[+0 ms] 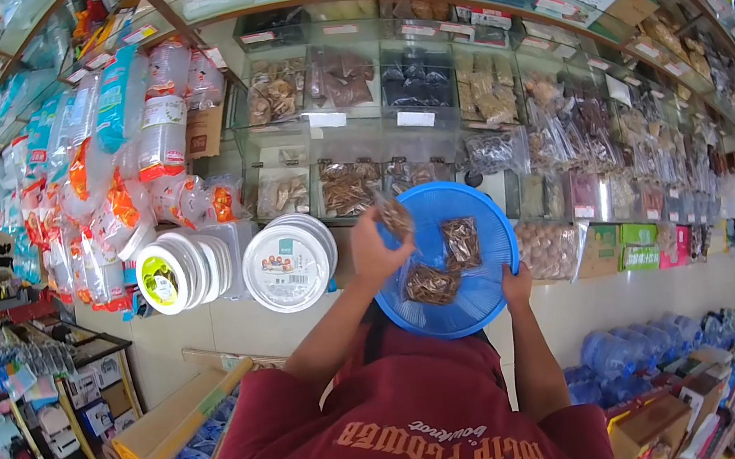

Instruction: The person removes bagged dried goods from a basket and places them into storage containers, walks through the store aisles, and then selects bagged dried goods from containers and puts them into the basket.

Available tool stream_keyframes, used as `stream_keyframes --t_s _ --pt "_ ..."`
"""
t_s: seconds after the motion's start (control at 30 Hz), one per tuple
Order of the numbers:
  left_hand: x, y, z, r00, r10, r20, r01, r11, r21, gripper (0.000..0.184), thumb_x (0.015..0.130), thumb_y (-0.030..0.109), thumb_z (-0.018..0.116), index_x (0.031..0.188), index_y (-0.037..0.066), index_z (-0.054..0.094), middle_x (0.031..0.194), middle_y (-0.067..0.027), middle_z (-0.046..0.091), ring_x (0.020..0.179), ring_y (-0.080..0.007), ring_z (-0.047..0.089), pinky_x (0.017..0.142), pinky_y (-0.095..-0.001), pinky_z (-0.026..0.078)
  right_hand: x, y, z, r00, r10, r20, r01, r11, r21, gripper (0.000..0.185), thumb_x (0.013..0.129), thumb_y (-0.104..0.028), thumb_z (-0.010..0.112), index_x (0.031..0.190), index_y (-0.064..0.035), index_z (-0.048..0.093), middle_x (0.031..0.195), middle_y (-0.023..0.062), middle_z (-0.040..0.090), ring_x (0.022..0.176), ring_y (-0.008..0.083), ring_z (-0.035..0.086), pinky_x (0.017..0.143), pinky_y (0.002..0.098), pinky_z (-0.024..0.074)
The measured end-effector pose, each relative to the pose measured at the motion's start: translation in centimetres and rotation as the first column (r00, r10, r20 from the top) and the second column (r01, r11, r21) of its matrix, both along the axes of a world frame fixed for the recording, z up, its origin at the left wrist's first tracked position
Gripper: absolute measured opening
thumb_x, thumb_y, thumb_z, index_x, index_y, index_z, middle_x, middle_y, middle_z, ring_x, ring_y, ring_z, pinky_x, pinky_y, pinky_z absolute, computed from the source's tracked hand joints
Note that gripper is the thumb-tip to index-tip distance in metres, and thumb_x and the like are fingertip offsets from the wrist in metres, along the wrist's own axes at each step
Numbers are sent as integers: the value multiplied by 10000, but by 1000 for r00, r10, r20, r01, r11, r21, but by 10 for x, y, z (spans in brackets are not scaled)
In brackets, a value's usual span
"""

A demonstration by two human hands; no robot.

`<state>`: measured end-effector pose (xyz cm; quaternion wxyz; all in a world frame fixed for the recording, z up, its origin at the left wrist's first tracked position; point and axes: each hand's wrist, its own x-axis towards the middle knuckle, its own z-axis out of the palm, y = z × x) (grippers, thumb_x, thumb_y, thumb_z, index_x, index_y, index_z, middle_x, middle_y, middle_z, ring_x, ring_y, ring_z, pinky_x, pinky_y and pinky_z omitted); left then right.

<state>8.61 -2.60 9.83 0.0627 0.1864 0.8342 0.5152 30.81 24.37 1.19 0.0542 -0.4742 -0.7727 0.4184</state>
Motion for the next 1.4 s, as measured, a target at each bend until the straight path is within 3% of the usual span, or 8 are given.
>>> stream_keyframes --t_s 0.17,0.33,0.47,0.57,0.7,0.93,1.13,1.4 --pt "-54 -20 -4 952 305 -11 -291 917 274 684 621 256 768 1161 -38 468 1005 -200 583 944 -333 581 826 -400 459 51 -29 -17 959 -277 -52 262 945 -197 174 869 -165 622 938 -5 613 782 69 639 694 158 586 664 341 476" --pt "-112 -50 -46 967 -1 -253 -62 968 -242 766 608 289 740 1273 29 462 1119 -174 585 1019 -373 552 920 -467 413 108 -45 -36 914 -396 87 403 910 -99 351 845 -272 656 1031 18 593 859 119 649 738 192 613 669 354 510" --pt "-123 -49 -112 986 -160 -40 84 696 -713 638 713 343 703 1274 141 477 1374 -186 427 1240 -359 436 958 -480 413 93 -75 11 884 -429 187 449 890 -80 333 778 -215 643 1023 10 628 934 216 666 874 321 653 788 424 500" --pt "-141 -58 -191 873 -199 446 468 600 -649 567 758 348 661 1261 141 500 1344 -194 462 1235 -367 455 981 -497 398 95 -87 -3 878 -461 131 474 877 -86 342 779 -211 643 1030 18 617 952 225 660 879 321 653 791 420 502" --pt "-124 -47 -184 863 -154 481 492 470 -733 544 770 336 646 1252 123 507 1340 -200 468 1216 -378 471 985 -482 402 96 -106 7 862 -486 143 506 844 -177 340 792 -195 644 1054 16 599 905 206 665 837 306 662 749 393 524" --pt "-96 -36 -176 991 -90 -103 -13 686 -728 512 795 289 633 1209 12 515 1248 -222 526 1134 -386 519 963 -463 420 108 -118 14 832 -544 108 531 725 -439 347 806 -199 652 1061 28 589 843 139 664 671 217 663 549 348 541" --pt "-51 -22 -162 567 -252 784 39 959 280 260 915 259 503 1046 45 569 881 -63 639 804 -157 608 712 -289 480 105 -104 -17 771 -633 71 428 433 -793 337 797 -160 637 1068 36 601 878 126 664 701 223 665 597 365 568" --pt "46 -3 -99 904 -333 268 396 887 -235 487 693 -5 582 1175 20 515 1093 -169 622 1082 -287 582 929 -378 437 125 -76 58 922 -357 148 358 643 -677 401 756 -261 653 1001 56 652 944 167 662 792 255 653 696 410 534"
